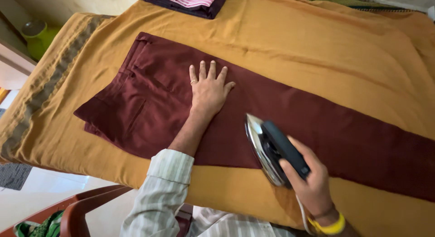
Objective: The person irons a pair of pants on a bed, moving the iron across different sections of the fabric and smoothing the material with their hands.
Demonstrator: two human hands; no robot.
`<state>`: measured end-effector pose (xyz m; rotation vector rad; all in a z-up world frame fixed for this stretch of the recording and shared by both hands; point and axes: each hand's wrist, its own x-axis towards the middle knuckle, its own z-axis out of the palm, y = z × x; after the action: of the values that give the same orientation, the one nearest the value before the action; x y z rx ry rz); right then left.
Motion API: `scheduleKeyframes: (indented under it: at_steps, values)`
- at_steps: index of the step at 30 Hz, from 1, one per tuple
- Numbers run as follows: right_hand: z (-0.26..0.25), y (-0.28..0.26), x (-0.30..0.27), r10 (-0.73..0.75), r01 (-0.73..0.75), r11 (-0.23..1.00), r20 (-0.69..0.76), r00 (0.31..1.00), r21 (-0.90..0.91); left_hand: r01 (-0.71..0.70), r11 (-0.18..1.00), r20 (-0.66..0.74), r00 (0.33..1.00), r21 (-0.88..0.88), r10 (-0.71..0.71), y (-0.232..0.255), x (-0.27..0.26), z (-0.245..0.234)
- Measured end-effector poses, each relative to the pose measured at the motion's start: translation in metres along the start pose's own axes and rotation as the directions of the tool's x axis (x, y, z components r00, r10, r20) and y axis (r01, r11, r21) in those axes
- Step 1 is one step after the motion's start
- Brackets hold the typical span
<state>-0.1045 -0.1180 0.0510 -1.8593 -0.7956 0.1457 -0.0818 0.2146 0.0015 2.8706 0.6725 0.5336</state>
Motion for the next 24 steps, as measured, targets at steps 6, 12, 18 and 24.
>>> scheduleKeyframes:
  at_steps: [6,12,18,24]
  values:
    - [0.039,-0.012,0.091,-0.142,0.141,0.989,0.001,0.99,-0.038,-0.161,0.984,-0.211,0.962,0.078,0.175,0.014,-0.004,-0.01]
    - [0.043,0.0,0.102,-0.224,0.223,0.974,-0.038,0.974,-0.041,-0.303,0.951,-0.261,0.925,-0.061,0.278,0.019,-0.005,-0.006]
    - [-0.005,-0.004,-0.014,0.174,-0.173,0.985,0.161,0.971,-0.02,-0.426,0.901,-0.075,0.904,-0.087,0.42,0.022,-0.008,0.004]
    - [-0.002,-0.011,-0.032,0.149,-0.151,0.988,-0.029,0.988,-0.044,-0.509,0.854,0.078,0.852,-0.112,0.518,0.035,-0.013,0.008]
